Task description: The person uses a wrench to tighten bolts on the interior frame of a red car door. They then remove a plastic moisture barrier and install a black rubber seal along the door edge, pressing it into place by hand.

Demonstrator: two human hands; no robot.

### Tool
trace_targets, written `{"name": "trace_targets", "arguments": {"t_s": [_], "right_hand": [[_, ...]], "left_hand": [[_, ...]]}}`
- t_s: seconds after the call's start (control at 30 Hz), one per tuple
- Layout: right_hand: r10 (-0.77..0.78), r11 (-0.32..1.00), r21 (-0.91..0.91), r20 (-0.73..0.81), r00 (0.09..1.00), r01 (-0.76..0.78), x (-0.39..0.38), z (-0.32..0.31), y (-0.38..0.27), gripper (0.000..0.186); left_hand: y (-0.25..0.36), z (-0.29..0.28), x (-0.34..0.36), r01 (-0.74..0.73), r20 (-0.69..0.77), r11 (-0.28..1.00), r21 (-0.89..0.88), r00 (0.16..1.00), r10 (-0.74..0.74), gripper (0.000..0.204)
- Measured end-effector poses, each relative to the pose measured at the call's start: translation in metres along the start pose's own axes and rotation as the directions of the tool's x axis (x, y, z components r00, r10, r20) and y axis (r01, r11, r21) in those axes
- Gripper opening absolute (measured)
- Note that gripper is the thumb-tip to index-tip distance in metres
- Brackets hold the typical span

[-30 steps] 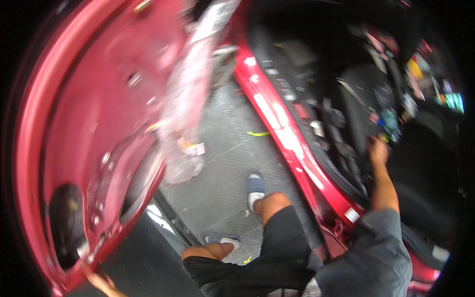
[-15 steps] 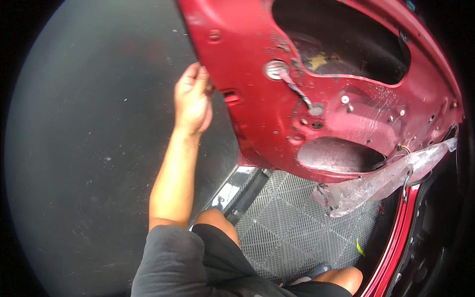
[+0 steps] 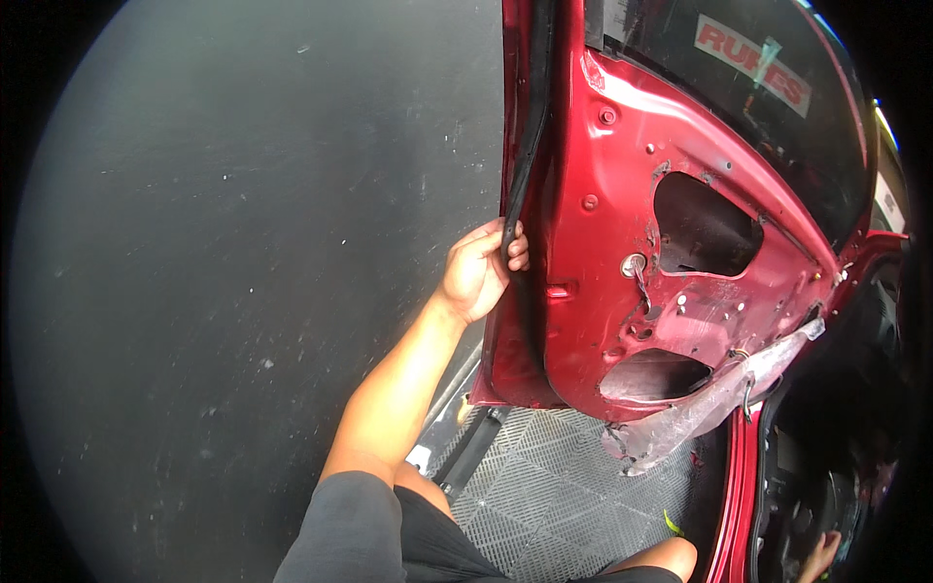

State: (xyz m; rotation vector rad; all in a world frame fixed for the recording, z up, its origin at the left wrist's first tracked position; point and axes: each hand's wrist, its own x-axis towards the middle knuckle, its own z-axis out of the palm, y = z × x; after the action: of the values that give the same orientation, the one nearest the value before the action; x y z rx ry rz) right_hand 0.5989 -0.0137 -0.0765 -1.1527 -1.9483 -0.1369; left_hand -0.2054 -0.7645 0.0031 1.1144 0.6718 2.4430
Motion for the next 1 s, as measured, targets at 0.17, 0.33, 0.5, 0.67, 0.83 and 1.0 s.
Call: {"name": "trace_targets", "arguments": {"t_s": [0.17, 0.33, 0.5, 0.67, 0.83, 1.0], "right_hand": [[-0.143, 0.972, 0.207, 0.153, 0.978, 0.11, -0.02, 0.05, -0.124, 0.009], [-0.279, 0.916, 0.324, 0.1, 0.955, 0.234, -0.013, 0.013, -0.258, 0.008], [-0.272, 0.87, 0.464, 0.164, 0.948, 0.169, -0.015, 0.028, -0.389, 0.01], [-0.422, 0.75, 0.634, 0.238, 0.875, 0.19, -0.066, 0.037, -0.522, 0.009], [-0.766, 0.468, 0.779, 0.123, 0.631, 0.418, -0.123, 0.064, -0.627, 0.02], [-0.798, 0.354, 0.919, 0.198, 0.57, 0.177, -0.183, 0.128, -0.67, 0.015]], "left_hand": [[0.016, -0.012, -0.005, -0.024, -0.073, 0.997, 0.076, 0.997, 0.03, 0.02], [0.013, -0.028, 0.003, -0.013, -0.002, 1.0, 0.005, 1.0, 0.013, 0.021], [0.005, 0.0, 0.028, -0.091, -0.104, 0.975, 0.201, 0.988, 0.114, 0.04], [-0.002, 0.035, 0.059, -0.119, -0.145, 0.642, 0.757, 0.928, 0.344, 0.052], [-0.004, 0.027, 0.084, -0.155, -0.116, 0.411, 0.898, 0.819, 0.562, 0.042], [0.004, 0.012, 0.095, -0.246, -0.045, 0.395, 0.885, 0.801, 0.598, 0.028]]}}
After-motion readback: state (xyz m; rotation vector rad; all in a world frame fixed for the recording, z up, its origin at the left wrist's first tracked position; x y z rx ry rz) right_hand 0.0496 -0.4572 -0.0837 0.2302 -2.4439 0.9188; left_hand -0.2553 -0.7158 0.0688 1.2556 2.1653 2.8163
